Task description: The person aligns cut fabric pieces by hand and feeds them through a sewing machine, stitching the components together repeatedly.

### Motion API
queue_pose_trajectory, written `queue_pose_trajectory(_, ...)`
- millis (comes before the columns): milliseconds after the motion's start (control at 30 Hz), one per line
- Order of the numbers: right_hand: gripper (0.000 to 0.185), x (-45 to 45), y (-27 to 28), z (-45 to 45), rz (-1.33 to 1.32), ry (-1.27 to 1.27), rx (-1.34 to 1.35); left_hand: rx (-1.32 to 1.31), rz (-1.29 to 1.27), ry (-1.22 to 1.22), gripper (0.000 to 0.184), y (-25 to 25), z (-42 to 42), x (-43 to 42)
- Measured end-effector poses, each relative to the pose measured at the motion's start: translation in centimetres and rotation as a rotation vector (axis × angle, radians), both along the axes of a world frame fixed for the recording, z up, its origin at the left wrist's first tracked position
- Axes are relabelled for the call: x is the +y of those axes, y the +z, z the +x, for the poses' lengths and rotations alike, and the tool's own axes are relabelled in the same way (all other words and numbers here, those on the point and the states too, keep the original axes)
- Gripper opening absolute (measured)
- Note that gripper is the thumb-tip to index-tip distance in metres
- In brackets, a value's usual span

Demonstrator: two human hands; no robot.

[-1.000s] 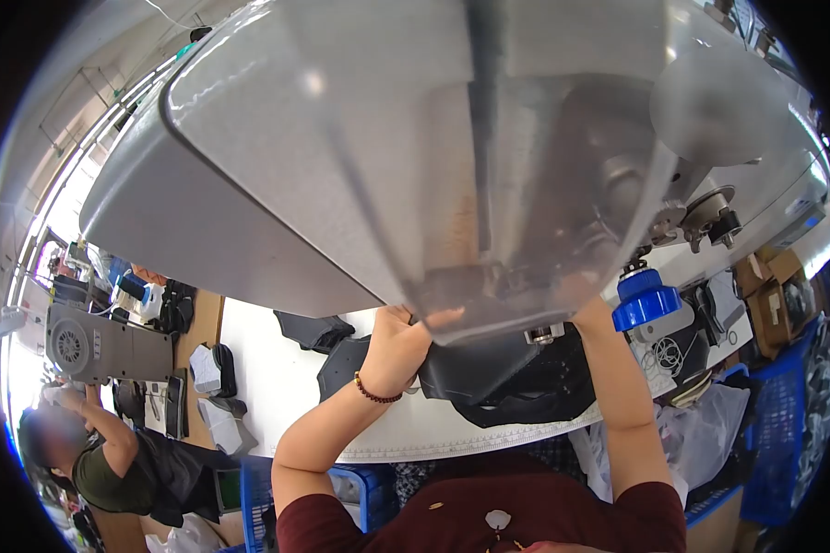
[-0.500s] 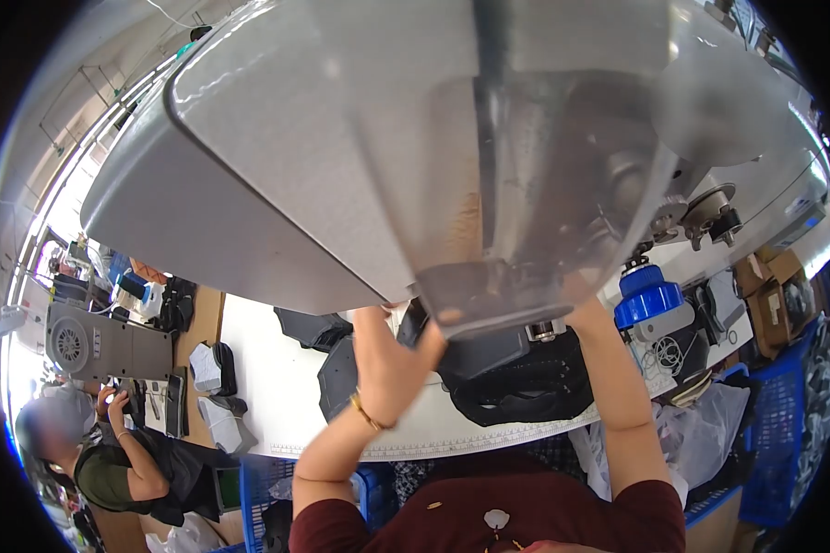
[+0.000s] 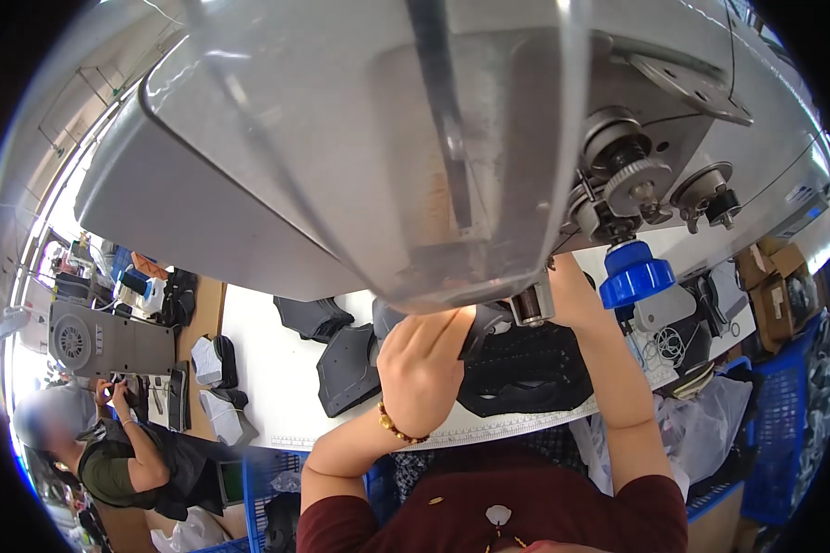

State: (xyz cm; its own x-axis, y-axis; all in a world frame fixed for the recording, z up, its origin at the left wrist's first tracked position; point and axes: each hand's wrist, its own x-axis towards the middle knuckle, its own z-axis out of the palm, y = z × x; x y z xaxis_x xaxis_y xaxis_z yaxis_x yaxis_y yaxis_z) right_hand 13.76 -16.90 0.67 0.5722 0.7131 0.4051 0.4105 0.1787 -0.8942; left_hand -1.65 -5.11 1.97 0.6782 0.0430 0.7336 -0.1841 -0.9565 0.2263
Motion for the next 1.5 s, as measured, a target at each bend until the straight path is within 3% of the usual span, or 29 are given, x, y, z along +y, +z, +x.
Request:
queue_pose_trajectory(100, 0.017, 0.3, 0.5, -0.2, 0.076, -0.01, 0.1, -0.048, 0.212, 0.006, 0.032, -0.8, 0.3, -0.2)
queue_pose_trajectory(200, 0.018, 0.4, 1.4, -0.5, 0.099, -0.004, 0.139, -0.126, 0.292, 0.02, 0.026, -1.4, 1.0, -0.2)
queue_pose_trajectory(367, 0.02, 0.8, -2.2, 3.0, -0.141, 0.07, 0.091, -0.057, 0.442, 0.068, 0.023, -1.1, 1.1, -0.3)
queue_pose_trajectory(433, 0.022, 0.7, -1.7, 3.0, -0.113, 0.094, 0.102, -0.061, 0.465, 0.087, 0.022, -1.2, 1.4, -0.3)
queue_pose_trajectory(667, 0.022, 0.2, -1.5, 0.8, -0.038, 0.109, 0.236, -0.136, 0.41, -0.014, 0.016, -0.4, 1.5, 1.1)
queue_pose_trajectory(800, 0.02, 0.2, -0.9, -1.0, 0.073, 0.086, 0.258, -0.04, 0.404, -0.084, 0.021, -0.4, 1.0, 2.5)
queue_pose_trajectory(867, 0.021, -0.3, 0.0, -2.4, 0.094, -0.053, 0.011, -0.071, 0.378, -0.127, 0.022, -0.4, 1.2, 3.0)
queue_pose_trajectory(1067, 0.023, 0.0, -0.9, -3.9, 0.013, -0.24, -0.158, 0.026, 0.353, -0.116, 0.025, -0.2, 0.6, 3.6)
queue_pose_trajectory(1133, 0.023, -0.2, -0.8, -3.8, -0.03, -0.214, -0.047, 0.104, 0.309, 0.014, 0.024, 0.5, -0.5, 1.9)
queue_pose_trajectory(1233, 0.025, -0.7, -1.6, -3.1, -0.021, -0.125, 0.077, 0.008, 0.173, 0.104, 0.022, -0.9, -1.2, 0.3)
queue_pose_trajectory(1367, 0.028, -0.7, -1.9, -2.6, 0.013, -0.043, 0.207, -0.155, 0.175, -0.068, 0.033, -3.3, -0.6, 0.9)
queue_pose_trajectory(1500, 0.018, -0.6, -1.1, -3.0, 0.075, 0.013, 0.351, -0.231, 0.238, -0.106, 0.019, -3.8, 0.0, 1.6)
